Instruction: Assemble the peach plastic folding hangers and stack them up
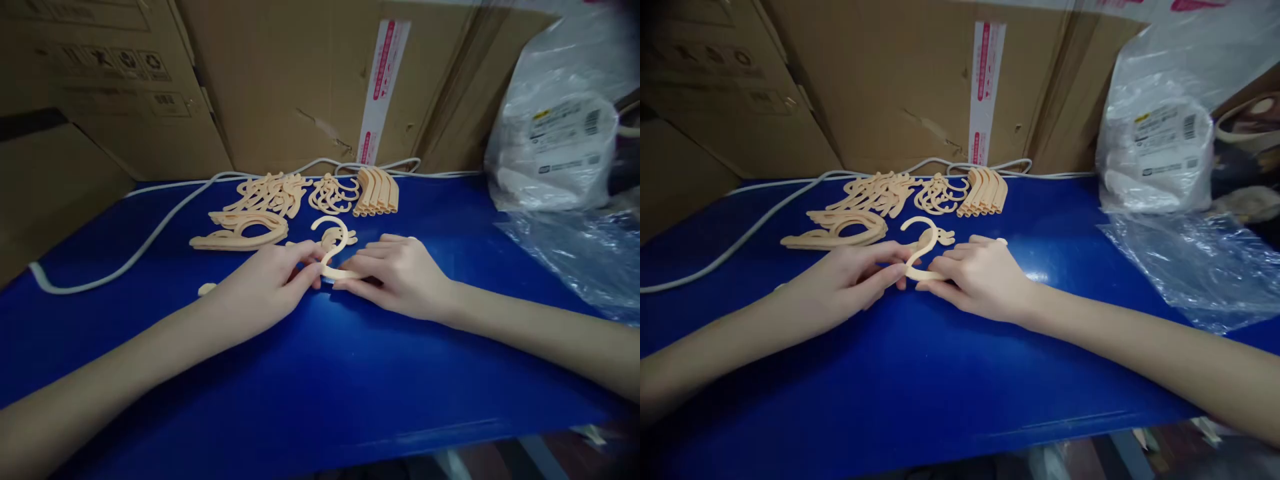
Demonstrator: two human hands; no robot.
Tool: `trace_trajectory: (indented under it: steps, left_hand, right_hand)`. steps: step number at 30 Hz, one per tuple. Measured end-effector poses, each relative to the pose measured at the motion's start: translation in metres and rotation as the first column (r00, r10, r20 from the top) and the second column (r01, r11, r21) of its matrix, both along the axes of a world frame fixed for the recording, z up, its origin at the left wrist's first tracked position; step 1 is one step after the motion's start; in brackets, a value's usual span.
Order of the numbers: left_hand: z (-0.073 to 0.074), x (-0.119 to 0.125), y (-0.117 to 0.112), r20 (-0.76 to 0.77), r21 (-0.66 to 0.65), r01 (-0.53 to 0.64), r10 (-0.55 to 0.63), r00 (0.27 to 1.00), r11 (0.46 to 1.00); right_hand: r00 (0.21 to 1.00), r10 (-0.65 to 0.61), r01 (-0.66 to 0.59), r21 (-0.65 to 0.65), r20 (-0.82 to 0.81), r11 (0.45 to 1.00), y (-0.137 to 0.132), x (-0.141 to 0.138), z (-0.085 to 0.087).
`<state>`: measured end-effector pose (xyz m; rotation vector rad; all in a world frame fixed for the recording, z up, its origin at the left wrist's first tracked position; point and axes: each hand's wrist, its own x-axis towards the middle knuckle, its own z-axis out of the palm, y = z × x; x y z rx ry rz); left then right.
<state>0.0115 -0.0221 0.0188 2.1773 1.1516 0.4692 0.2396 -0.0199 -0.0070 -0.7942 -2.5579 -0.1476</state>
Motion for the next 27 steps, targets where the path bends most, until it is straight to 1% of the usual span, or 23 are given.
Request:
trace_trajectory:
  steps: [2,4,9,11,15,18,21,24,27]
  left_hand:
    - [-0.0003,0.0009,0.0006,-0.047,0.069,0.018,-0.015,0.999,0.997]
    - [-0.0017,0.0011,0.0007,-0.069,0.106,0.027,-0.020,0.997,0.994]
    - [-0.0056,-0.0006,-0.0003,-0.073,0.090,0.014,-0.007,0.997,0.996]
    - [-0.0045,-0.0012,-0.0005,-0.089,0.100,0.042,-0.033,0.995,0.994]
    - [-0.0001,-0.0026,-0.0004,-0.182,0.196,0.136,-0.100,0.978,0.971]
    - [0.0003,-0.0040,-0.0002,-0.237,0.242,0.163,-0.104,0.966,0.956]
    - [-0.0015,-0.0046,0.0004,-0.268,0.269,0.171,-0.097,0.959,0.948]
    - [-0.0029,-0.0038,0.0007,-0.279,0.298,0.160,-0.075,0.957,0.941]
    - [-0.0030,-0.0027,-0.0001,-0.298,0.326,0.139,-0.038,0.954,0.935]
  right_hand:
    - [1.000,0.017,-0.017,0.017,-0.019,1.000,0.0012,0.0002,-0.0001]
    - [0.999,0.019,-0.018,0.029,-0.041,0.999,0.0027,0.0003,-0.0016]
    - [0.994,-0.024,0.034,0.095,-0.110,0.995,0.0059,0.0005,-0.0058]
    - [0.990,-0.060,0.069,0.068,-0.129,0.995,0.0061,0.0006,-0.0052]
    - [0.968,-0.171,0.167,-0.038,-0.181,0.985,0.0050,0.0007,-0.0021]
    - [0.950,-0.201,0.187,-0.082,-0.238,0.979,0.0053,0.0008,-0.0014]
    - [0.942,-0.215,0.192,-0.111,-0.256,0.975,0.0066,0.0008,-0.0019]
    - [0.946,-0.207,0.184,-0.112,-0.251,0.976,0.0075,0.0005,-0.0019]
    - [0.952,-0.203,0.194,-0.064,-0.228,0.979,0.0069,0.0002,-0.0012]
